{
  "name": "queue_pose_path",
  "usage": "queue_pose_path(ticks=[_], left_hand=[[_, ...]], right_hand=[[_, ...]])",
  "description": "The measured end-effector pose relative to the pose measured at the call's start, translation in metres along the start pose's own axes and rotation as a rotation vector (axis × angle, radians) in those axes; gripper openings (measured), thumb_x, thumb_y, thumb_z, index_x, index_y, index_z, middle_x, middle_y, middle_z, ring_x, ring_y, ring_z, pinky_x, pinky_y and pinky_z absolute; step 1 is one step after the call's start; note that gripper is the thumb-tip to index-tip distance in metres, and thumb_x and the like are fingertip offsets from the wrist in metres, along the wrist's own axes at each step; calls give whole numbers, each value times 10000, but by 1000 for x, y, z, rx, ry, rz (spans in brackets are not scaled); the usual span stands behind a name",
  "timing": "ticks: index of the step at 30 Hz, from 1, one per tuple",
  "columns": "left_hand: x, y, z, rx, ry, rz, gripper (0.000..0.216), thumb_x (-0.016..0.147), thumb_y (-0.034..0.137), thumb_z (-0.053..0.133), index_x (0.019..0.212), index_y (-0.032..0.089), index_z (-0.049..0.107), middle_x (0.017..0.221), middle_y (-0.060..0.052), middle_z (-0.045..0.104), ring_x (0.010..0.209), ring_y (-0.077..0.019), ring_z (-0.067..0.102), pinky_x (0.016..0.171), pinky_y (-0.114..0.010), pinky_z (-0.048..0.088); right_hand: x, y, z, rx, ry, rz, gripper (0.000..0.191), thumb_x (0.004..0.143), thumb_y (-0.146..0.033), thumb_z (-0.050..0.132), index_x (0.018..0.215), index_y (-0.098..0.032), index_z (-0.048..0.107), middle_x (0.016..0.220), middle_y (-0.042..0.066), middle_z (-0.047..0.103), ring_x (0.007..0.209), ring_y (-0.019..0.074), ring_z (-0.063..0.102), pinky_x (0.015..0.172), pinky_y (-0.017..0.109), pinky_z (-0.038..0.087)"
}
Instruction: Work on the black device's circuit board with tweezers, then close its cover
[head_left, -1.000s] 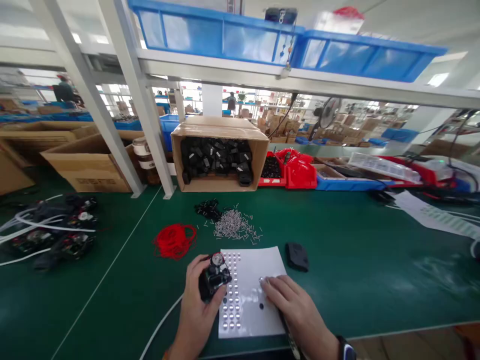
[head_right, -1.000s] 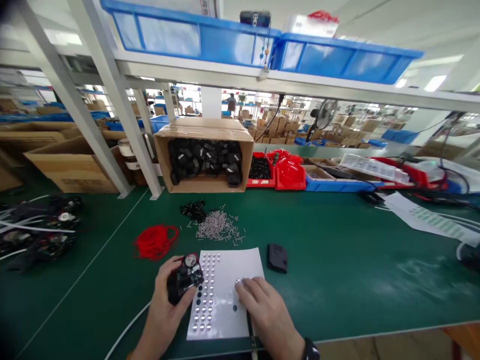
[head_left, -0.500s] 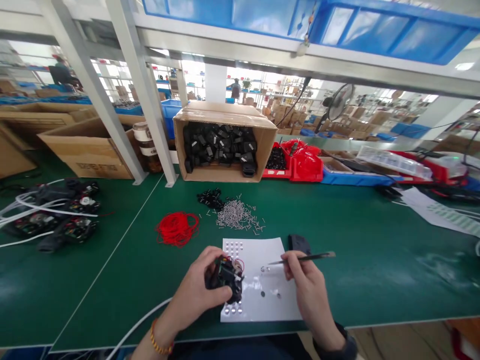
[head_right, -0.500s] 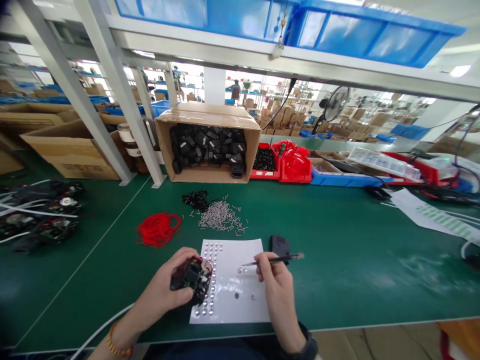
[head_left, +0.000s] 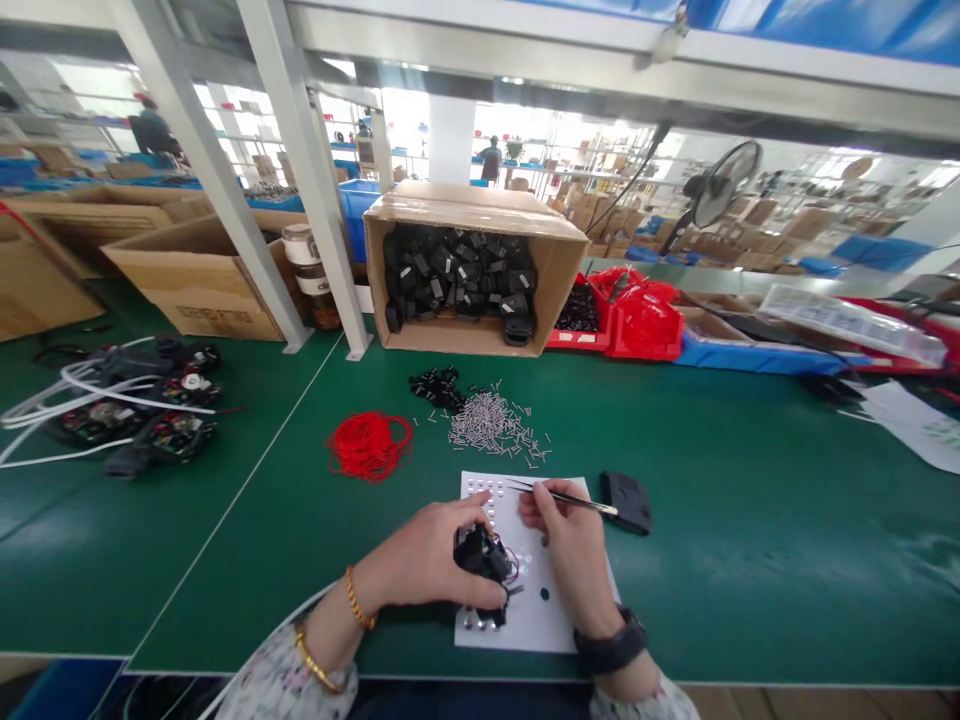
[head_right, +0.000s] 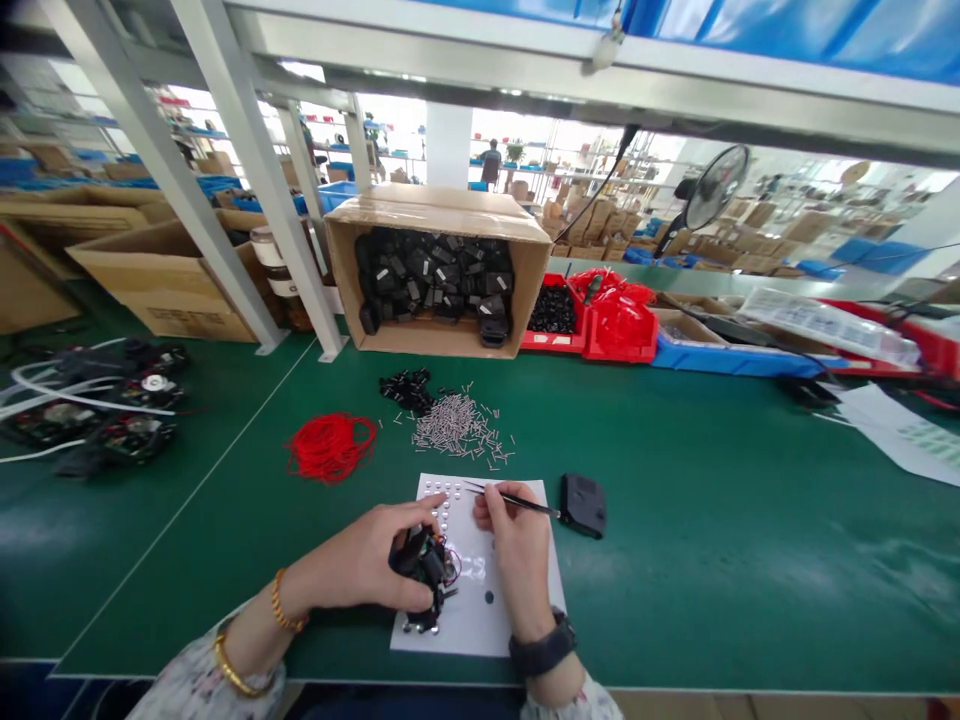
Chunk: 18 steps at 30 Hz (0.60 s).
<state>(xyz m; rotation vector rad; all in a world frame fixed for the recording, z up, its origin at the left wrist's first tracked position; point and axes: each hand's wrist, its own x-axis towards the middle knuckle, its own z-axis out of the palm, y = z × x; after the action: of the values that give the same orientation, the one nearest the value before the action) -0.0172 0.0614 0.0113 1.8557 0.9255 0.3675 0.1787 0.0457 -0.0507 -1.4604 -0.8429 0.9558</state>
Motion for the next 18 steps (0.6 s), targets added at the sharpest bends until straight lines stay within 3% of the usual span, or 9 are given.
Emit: queue_pose_path(ticks=[4,7,18], left_hand=[[0,-5,3,28,29,-19,419,621,413,760,967,196,668,1323,-114,559,945,-277,646,770,-350,495],[0,-9,3,43,65,0,565,618,475,738,1093,188,638,1251,-125,614,871,-261,655,761,-348,495],[2,-15,7,123,80,-3,798,649,533,710,1324,175,481,1164,-134,654,1022,-321,613,866,-419,467]], right_hand=[[1,4,2,-53,24,1,448,705,-549,713,818,-126,619,670,87,709,616,215,687,593,309,571],[0,7,2,-73,25,-14,434,726,-539,700,836,-126,626,710,96,718,651,226,693,618,325,576],[0,5,0,-114,-34,-59,406,754,-544,676,779,-147,592,693,92,713,644,220,689,628,334,572]])
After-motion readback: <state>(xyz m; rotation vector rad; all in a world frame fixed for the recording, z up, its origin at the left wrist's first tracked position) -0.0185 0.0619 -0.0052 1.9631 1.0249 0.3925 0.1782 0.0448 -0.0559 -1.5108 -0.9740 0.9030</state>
